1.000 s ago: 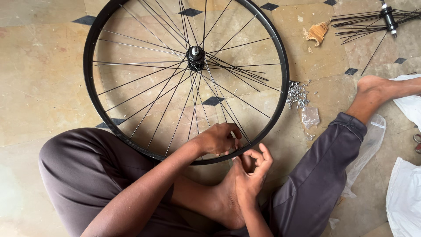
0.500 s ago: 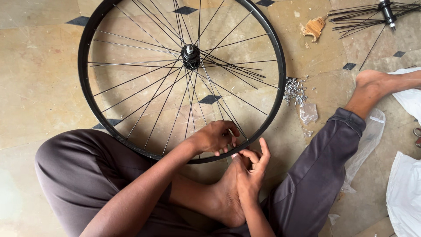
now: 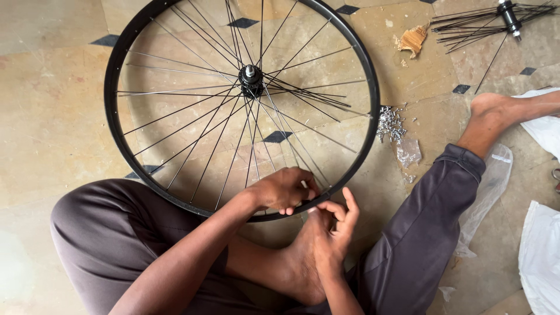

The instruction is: The person sits on the floor and installs spokes into a bicycle wheel rim, threading them through the hub and securing them with nipples. The person works methodically around the wheel, inserting and tightening each spoke by hand.

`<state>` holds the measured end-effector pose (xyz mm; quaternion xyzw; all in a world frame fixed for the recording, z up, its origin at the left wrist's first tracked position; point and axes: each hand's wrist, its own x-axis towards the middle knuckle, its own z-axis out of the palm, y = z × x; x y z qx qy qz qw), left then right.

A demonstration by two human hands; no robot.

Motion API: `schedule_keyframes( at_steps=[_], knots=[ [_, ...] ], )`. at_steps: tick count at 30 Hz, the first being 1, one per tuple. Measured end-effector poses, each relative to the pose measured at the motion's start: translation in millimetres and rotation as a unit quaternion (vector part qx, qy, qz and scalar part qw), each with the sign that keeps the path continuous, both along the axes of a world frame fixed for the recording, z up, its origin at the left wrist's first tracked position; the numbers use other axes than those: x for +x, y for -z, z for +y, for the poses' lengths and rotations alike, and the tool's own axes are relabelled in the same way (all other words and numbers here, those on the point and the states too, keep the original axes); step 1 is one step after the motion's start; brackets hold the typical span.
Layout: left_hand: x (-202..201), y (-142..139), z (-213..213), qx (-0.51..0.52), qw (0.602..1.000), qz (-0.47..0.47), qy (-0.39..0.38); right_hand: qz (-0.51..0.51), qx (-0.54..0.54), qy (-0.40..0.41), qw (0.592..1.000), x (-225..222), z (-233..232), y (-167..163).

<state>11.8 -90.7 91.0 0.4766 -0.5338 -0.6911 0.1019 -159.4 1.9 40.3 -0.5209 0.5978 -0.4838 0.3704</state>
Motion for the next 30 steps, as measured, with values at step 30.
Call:
schedule_keyframes(
  at_steps=[30],
  knots=[
    [-6.2, -13.9, -2.6, -0.016, 0.997, 0.031, -0.063, -0.079, 0.004, -0.001, 0.997, -11.0, -6.5, -0.6]
  ],
)
